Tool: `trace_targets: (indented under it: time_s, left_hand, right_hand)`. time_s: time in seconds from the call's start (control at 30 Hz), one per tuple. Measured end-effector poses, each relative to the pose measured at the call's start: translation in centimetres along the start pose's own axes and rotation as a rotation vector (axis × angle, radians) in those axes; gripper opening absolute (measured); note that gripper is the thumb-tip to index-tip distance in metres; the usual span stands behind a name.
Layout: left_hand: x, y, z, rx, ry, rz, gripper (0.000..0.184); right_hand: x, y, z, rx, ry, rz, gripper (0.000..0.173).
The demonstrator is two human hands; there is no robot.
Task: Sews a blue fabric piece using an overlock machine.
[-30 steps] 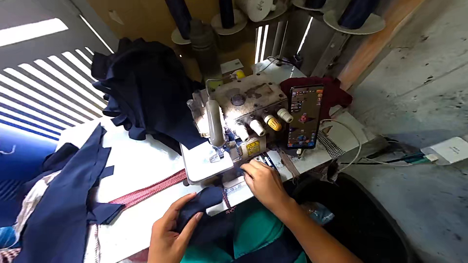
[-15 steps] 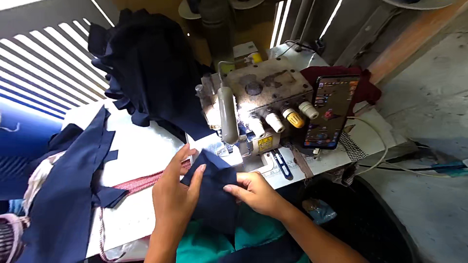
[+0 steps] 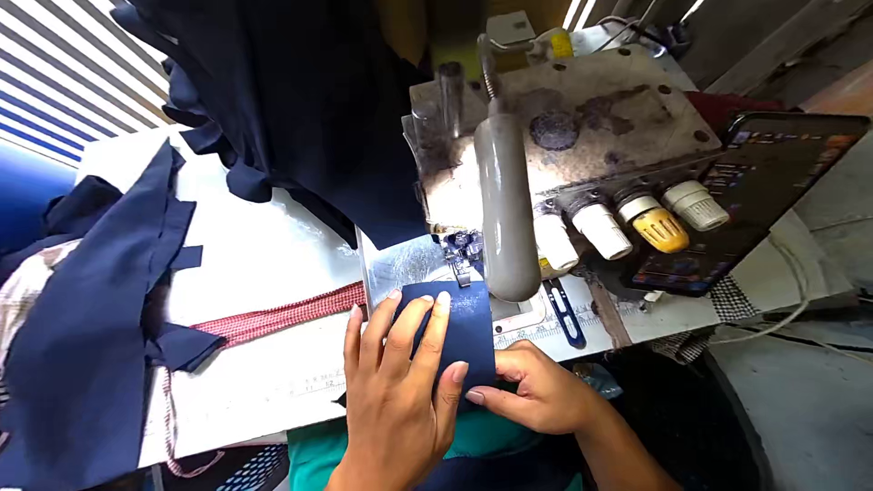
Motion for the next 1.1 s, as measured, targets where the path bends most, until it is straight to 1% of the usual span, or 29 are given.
trace_targets:
  time_s: [0.2,0.33,0.43,0.47,0.5,0.57,0.6,0.63,0.7,0.73,0.77,0.8,0.87,0.97,1.0,1.03,1.07,1.1]
  left_hand:
    - [-1.1,0.0,-0.6,-0.02,0.072,-0.037,0.052]
    - [-2.0,-1.4,0.3,0.019,0.037,-0.062,0.046]
    - [-1.7,-0.2,0.9,0.078,0.002,0.006,0.047]
    - [-0.8,0.8,1.0,0.125,0.003,0.011,0.046]
    - [0.6,1.8,1.0,0.179,0.009,-0.014,0.043]
    - [4.8,4.1,1.6,0.226,0.047,-0.066,0.033]
    - [7.4,5.0,2.4,0.218,0.083,-0.047,0.028]
    - [10.1,5.7,3.4,0.211,0.129,0.024,0.026]
    - [15.4,6.1,5.6,0.222,0.212,0.296,0.038]
    - [17.9,5.7,6.4,0.216,0.213,0.429,0.043]
    - [20.0,5.2,6.9,0.208,0.19,0.519,0.045]
    - [21.6,4.8,7.2,0.208,0.171,0.572,0.044]
    - [23.3,4.6,6.7,0.223,0.13,0.579,0.042]
    - [23.4,5.0,5.7,0.291,0.067,0.544,0.053]
    - [23.3,5.1,5.5,0.284,0.03,0.555,0.051]
    - [23.5,5.0,5.4,0.258,-0.008,0.571,0.041]
    - [23.8,5.0,5.3,0.225,-0.037,0.57,0.027]
    - [24.0,5.0,5.2,0.198,-0.048,0.548,0.018]
  right_hand:
    - [-0.9,0.5,0.0,-0.097,-0.056,-0.05,0.018]
    - [-1.1,0.1,-0.3,-0.029,-0.059,-0.175,0.015]
    - [-1.2,-0.9,0.1,0.001,-0.079,-0.306,0.016]
    - [-0.9,-1.3,0.3,0.028,-0.069,-0.358,0.02]
    - [-0.3,-1.7,0.6,0.051,-0.044,-0.399,0.027]
    - [1.8,-2.2,1.0,0.058,0.004,-0.444,0.042]
    - [3.3,-2.0,1.1,0.046,0.012,-0.458,0.043]
    - [4.9,-1.8,1.1,0.037,0.0,-0.473,0.042]
    - [8.2,-1.4,1.4,0.027,-0.072,-0.505,0.033]
    - [9.6,-1.3,1.5,0.02,-0.12,-0.507,0.028]
    - [10.7,-1.4,1.6,0.019,-0.165,-0.501,0.025]
    - [11.6,-1.6,1.6,0.026,-0.2,-0.487,0.023]
    - [12.7,-2.3,1.9,0.047,-0.254,-0.441,0.023]
    - [13.1,-3.3,2.8,0.093,-0.289,-0.323,0.027]
    - [12.9,-3.6,3.1,0.112,-0.288,-0.28,0.028]
    - [12.5,-3.9,3.3,0.143,-0.288,-0.237,0.029]
    - [12.1,-4.3,3.6,0.187,-0.288,-0.183,0.03]
    - [11.6,-5.0,3.7,0.245,-0.283,-0.12,0.03]
Point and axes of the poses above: each hand's wrist, its own x-axis away from the middle knuckle, its own y-axis out of the back of the hand, z = x × y, the point moved 1 cm from there along -x, towards the middle knuckle, and after that the axes turned 3 degrees about -y, right-handed, at the moved point
